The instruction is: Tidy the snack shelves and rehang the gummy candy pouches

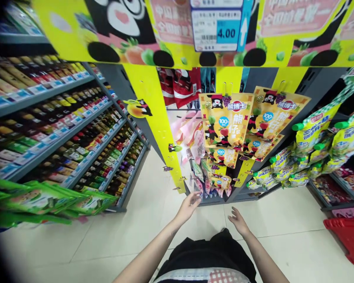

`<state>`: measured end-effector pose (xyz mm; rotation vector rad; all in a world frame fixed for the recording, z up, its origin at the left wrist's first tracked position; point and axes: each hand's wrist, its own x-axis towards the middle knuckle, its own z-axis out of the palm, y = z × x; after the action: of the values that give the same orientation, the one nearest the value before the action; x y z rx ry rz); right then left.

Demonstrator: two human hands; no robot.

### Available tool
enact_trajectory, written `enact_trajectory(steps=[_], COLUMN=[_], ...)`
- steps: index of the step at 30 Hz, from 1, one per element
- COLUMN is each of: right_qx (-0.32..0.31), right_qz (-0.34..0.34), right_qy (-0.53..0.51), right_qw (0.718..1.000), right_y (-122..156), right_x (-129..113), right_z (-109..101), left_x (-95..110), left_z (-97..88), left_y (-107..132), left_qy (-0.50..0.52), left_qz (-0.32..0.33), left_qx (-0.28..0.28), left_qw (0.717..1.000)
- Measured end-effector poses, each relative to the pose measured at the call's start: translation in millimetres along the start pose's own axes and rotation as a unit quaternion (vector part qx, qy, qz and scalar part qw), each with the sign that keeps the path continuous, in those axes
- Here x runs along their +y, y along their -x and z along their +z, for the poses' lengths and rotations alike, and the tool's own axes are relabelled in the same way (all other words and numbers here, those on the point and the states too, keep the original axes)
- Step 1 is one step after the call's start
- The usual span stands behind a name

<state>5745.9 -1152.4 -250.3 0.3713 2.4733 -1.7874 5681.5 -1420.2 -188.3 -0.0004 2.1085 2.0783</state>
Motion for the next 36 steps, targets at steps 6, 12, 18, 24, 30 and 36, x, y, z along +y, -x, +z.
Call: enact_trajectory(steps=[6,12,18,24,30,36], right_qx=[0.177,0.346,0.429,0.416,0.365,0.326], right_qz=[-0.041,-0.133,-0.112,-0.058,-0.086,-0.130], right_qy=[0.060,0.171,0.226,0.235,0.257,0.264], right_qw=[0.981,0.913,0.867,0.876,0.891,0.898], right_y=[40.9,-28.6,-94.8,-123.0,-122.1,-116.1], right_x=[-33.5,-121.4,-193.9,-190.6,-173.9,-175.4], right_z=[21.5,36.4,86.5,88.9,73.1,56.1], left_x=[-32.3,-53.6,-54.9,-54.6,-58.0,-12.5], left_z=[-92.0,-146.4,-145.1,-156.3,-174.1,-162.0], left_y=[66.1,99.9,108.9,117.6,125.8,125.0], left_qy=[-0.055,-0.082,-0.072,-0.059,-0.047,-0.017], left_qz=[-0.075,-0.113,-0.102,-0.102,-0.137,-0.123], left_qx=[-0.028,-0.021,-0.020,0.011,0.059,0.031], left_qw=[0.995,0.990,0.992,0.993,0.988,0.992])
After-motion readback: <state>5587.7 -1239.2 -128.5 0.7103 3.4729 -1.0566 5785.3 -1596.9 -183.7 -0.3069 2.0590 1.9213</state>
